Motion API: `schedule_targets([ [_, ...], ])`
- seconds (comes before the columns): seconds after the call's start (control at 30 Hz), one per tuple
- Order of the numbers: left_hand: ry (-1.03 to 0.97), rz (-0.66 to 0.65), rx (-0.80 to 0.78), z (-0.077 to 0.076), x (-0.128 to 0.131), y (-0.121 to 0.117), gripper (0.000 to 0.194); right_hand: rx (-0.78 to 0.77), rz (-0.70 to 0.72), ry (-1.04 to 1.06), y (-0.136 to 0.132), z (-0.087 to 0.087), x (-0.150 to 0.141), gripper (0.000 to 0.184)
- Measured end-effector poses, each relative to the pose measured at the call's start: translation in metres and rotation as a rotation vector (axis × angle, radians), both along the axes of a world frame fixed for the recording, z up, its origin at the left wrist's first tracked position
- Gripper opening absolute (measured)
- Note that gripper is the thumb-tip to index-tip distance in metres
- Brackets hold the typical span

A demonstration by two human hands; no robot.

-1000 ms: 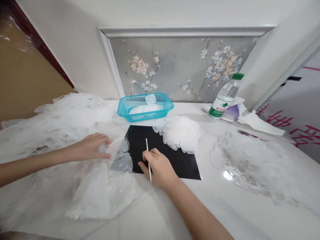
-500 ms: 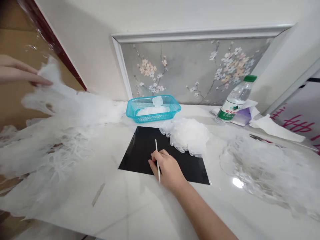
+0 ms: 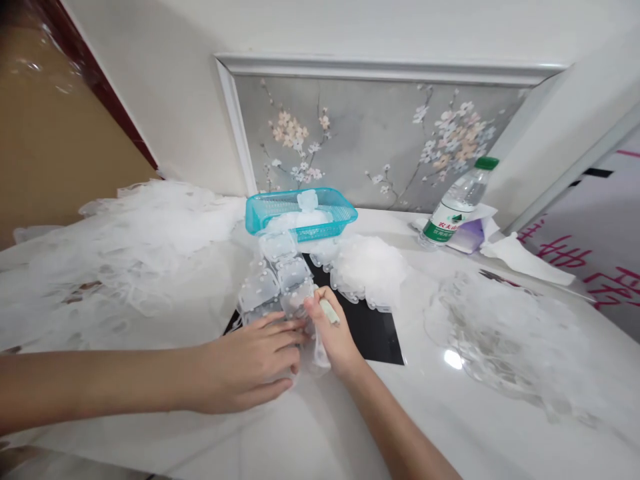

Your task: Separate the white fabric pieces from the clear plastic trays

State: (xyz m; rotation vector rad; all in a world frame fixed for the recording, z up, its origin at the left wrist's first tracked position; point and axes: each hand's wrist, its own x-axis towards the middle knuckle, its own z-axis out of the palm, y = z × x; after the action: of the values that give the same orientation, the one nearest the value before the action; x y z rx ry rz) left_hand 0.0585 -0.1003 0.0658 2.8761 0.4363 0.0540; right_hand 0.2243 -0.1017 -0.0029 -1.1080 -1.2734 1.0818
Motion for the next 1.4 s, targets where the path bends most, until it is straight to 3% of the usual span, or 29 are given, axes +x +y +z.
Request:
schedule_targets([
  [0.1,-0.079,0.142,-0.191,0.007,-0.003,0.01,0.02,0.028,-0.099,-0.108,0.002,-0.001,0.001,0.029],
  [0.17,-0.2,0.401,-0.292,0.007,-0.013,0.028,0.024,0.068,-0.105,-0.244,0.001,0.0,0.001,0.025],
  [0.23,-0.405,0.789,-0.286,-0.001,-0.027,0.055,0.022,0.082,-0.096,-0.32,0.0,0.001,0.001,0.021],
  [0.27,-0.475,0.913,-0.242,-0.007,-0.036,0.07,0.029,0.074,-0.107,-0.339,-0.001,0.001,0.001,0.02],
  [0.37,-0.518,1.112,-0.242,-0.027,-0.057,0.109,0.045,0.03,-0.183,-0.38,-0.001,0.004,0.0,0.023],
  [0.5,-0.454,1.047,-0.423,-0.034,-0.063,0.13,0.04,-0.066,-0.234,-0.567,-0.01,0.015,-0.003,0.024],
  [0.6,-0.443,0.947,-0.572,-0.024,-0.058,0.124,0.038,-0.124,-0.279,-0.666,-0.031,0.025,-0.007,0.019],
  [0.7,-0.481,0.894,-0.655,-0.007,-0.057,0.114,0.038,-0.171,-0.289,-0.577,-0.059,0.03,-0.009,0.011],
  [0.83,-0.585,0.868,-0.622,0.019,-0.062,0.114,0.046,-0.094,-0.303,-0.468,-0.094,0.034,-0.013,0.013],
  [0.93,-0.574,0.87,-0.54,0.027,-0.064,0.125,0.051,0.016,-0.294,-0.555,-0.11,0.038,-0.018,0.013],
  [1.0,-0.501,0.907,-0.517,0.019,-0.065,0.134,0.058,0.068,-0.293,-0.7,-0.115,0.04,-0.02,0.014],
  [1.1,-0.394,0.979,-0.525,-0.006,-0.067,0.139,0.063,0.16,-0.287,-0.859,-0.113,0.039,-0.016,0.013],
  [1.2,-0.336,1.015,-0.476,-0.027,-0.071,0.135,0.083,0.292,-0.306,-0.961,-0.108,0.04,-0.008,0.021],
  [1.3,-0.342,1.059,-0.324,-0.033,-0.073,0.126,0.095,0.309,-0.276,-0.854,-0.094,0.052,-0.005,0.037],
  [1.4,-0.363,1.103,-0.085,-0.025,-0.074,0.114,0.087,0.201,-0.285,-0.619,-0.058,0.066,-0.018,0.046],
])
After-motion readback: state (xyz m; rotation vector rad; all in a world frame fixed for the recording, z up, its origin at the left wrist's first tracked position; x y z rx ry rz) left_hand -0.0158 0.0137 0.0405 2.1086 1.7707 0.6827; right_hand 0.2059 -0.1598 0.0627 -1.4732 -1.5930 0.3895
